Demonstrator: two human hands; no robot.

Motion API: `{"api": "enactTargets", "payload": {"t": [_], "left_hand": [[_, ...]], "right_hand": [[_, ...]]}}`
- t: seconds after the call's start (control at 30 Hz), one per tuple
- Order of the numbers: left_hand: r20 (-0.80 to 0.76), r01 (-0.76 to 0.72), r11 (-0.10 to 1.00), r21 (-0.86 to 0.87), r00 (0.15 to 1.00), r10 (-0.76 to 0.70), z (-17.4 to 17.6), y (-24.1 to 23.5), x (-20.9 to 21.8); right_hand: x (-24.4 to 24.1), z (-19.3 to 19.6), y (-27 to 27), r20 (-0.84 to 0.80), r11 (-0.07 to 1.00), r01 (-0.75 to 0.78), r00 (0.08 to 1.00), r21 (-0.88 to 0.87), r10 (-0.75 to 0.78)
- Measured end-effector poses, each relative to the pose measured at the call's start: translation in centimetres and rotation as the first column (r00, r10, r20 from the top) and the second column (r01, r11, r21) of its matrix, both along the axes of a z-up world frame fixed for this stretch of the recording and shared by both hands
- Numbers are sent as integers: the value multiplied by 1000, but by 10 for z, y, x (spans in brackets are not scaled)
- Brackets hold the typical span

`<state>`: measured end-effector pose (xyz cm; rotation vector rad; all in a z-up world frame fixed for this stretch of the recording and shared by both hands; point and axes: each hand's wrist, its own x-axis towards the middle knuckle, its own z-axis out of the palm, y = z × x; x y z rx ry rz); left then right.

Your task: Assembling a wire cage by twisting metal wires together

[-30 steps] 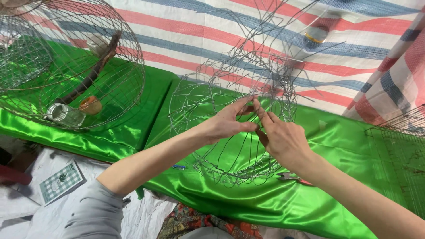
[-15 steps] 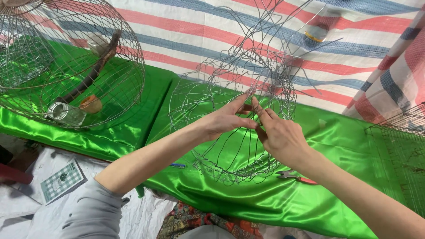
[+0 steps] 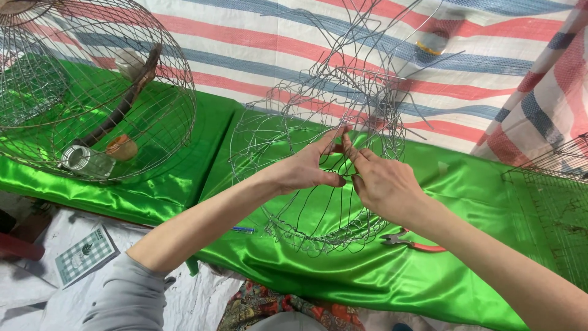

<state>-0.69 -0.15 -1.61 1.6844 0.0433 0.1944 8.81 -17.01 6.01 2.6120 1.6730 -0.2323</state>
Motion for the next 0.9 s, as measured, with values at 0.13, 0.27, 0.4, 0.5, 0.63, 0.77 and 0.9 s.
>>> {"api": "enactTargets", "payload": {"t": [0.13,0.27,0.4,0.5,0.63,0.77,0.9], "left_hand": [[2,15,999,29,1000,-15,9,-2,-5],[-5,-36,997,75,999,36,3,-3,1],[43,-39,999,-28,998,40,-5,0,8],[77,-25,990,-136,996,36,-14,-3,4],[53,18,984,-179,999,-9,9,-8,-10],[50,38,991,-125,998,-32,5,-4,-10],[63,9,999,-40,998,-7,0,0,-6]], "right_hand": [[-1,-2,-2,19,1000,-12,1000,-25,13],[-17,14,0,49,997,0,999,-79,4],[-17,12,-1,16,999,-3,1000,-48,4],[-21,10,-1,-4,998,24,1000,-52,-25],[-15,4,-3,-8,1000,20,1000,-20,-20],[-9,5,-1,-50,999,11,999,-35,-13],[-6,16,4,-17,999,-14,1000,-38,13]]}}
